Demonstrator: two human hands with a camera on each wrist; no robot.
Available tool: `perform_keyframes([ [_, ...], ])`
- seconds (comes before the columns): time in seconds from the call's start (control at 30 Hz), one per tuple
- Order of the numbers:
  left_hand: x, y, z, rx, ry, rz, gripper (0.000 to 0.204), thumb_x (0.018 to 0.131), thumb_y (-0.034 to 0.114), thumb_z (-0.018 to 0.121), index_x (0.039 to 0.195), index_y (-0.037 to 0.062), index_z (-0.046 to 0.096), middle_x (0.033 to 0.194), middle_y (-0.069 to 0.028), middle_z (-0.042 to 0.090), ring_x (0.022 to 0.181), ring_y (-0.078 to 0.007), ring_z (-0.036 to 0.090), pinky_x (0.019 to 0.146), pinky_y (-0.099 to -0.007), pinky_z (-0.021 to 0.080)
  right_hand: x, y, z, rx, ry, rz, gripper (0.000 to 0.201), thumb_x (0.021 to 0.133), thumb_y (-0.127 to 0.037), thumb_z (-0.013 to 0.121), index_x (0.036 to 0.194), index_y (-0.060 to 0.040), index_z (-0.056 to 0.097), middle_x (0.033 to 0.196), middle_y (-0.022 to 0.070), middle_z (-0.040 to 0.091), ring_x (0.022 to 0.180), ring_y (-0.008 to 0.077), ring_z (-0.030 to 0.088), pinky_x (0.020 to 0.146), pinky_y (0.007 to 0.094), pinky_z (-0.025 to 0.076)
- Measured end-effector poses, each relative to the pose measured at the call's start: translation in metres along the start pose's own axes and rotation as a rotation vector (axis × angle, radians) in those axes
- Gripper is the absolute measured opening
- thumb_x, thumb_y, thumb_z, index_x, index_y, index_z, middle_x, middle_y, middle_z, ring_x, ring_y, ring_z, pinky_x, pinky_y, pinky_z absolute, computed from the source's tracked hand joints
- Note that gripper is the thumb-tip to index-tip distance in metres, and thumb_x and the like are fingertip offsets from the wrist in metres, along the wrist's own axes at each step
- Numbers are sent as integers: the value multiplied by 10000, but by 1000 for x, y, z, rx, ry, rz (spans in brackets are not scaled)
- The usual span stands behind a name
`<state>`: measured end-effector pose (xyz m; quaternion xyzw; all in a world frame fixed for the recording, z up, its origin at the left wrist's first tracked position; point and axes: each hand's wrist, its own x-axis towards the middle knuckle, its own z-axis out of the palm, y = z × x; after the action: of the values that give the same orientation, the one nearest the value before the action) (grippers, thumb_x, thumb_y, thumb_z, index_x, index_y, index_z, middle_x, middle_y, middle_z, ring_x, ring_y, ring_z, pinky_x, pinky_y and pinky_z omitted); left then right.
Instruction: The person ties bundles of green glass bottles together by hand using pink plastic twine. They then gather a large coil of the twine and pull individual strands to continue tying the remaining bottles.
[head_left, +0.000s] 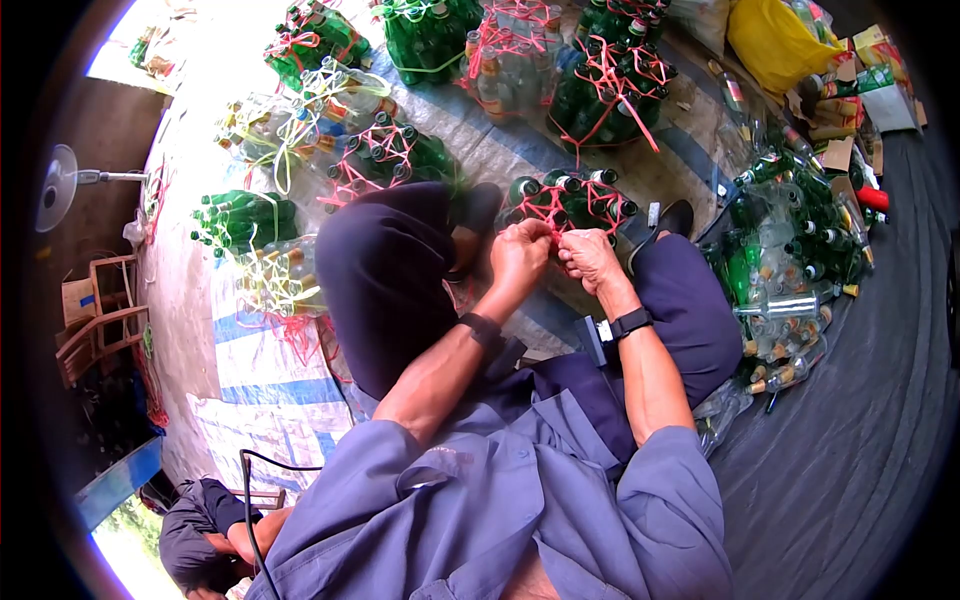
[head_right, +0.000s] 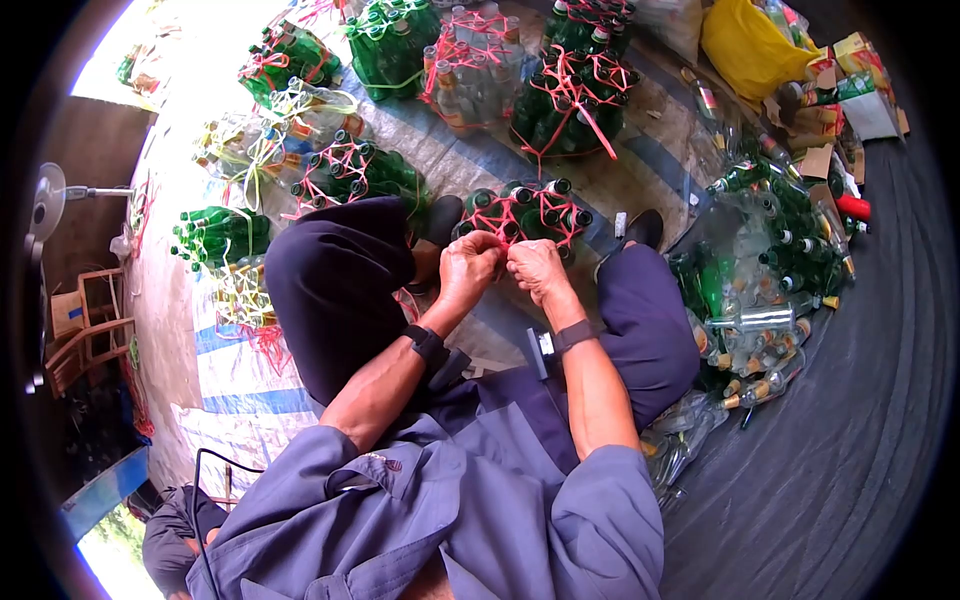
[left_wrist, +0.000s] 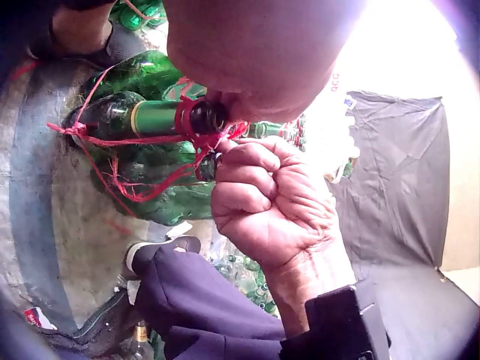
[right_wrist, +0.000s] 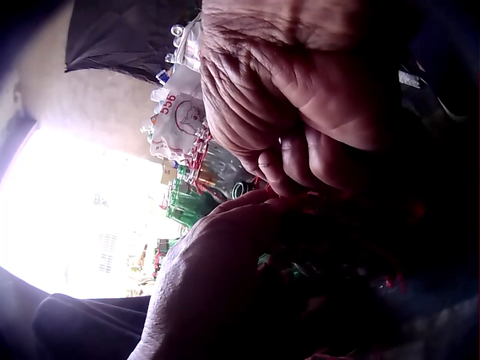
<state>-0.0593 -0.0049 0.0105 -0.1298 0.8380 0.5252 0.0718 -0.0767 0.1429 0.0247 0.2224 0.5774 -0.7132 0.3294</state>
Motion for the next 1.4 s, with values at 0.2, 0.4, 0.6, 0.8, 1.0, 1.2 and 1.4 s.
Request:
perform_keyframes([
  [0.2,-1,-2,7,51,68,35,193,795,186,632,910,69,733,821,-148,718,784,-326,701,738,-419,543,0,3,-1,-65,32,-25,220,808,-81,547,590,-98,532,552,-34,500,409,47,382,358,231,237],
  [0.4,-6,6,6,200,134,161,142,811,203,645,882,108,724,813,-103,704,834,-299,659,794,-443,481,15,20,-3,-433,162,-266,167,787,-104,562,692,7,643,587,111,588,500,176,537,486,355,412],
  [0.6,-7,4,10,213,166,195,130,807,211,674,861,98,710,823,-100,702,865,-294,647,789,-444,479,7,11,3,-730,244,-368,199,778,-153,587,806,11,696,756,255,646,739,388,658,698,462,514],
  [0.8,-7,2,11,181,158,192,112,814,197,668,852,95,695,812,-92,694,864,-291,637,788,-436,459,-4,6,14,-956,377,-436,198,804,-186,623,834,-5,698,835,268,664,844,446,658,772,508,529],
  [1.0,-8,1,12,219,162,208,82,828,171,647,868,102,665,822,-73,677,875,-288,620,807,-437,428,-11,2,17,-1050,520,-400,220,810,-248,679,879,-41,706,866,231,689,844,431,660,753,513,525],
  [1.2,-9,2,12,203,155,201,77,836,167,640,878,104,654,836,-77,673,895,-290,612,833,-437,412,-18,-6,24,-1060,497,-400,183,809,-240,689,852,-64,719,829,208,691,832,418,667,736,511,529],
  [1.4,-10,6,11,216,148,186,79,841,163,633,889,103,650,848,-80,664,905,-294,606,849,-436,406,-21,-9,30,-1204,525,-441,165,808,-232,705,811,-68,730,789,195,691,791,398,680,716,507,540],
])
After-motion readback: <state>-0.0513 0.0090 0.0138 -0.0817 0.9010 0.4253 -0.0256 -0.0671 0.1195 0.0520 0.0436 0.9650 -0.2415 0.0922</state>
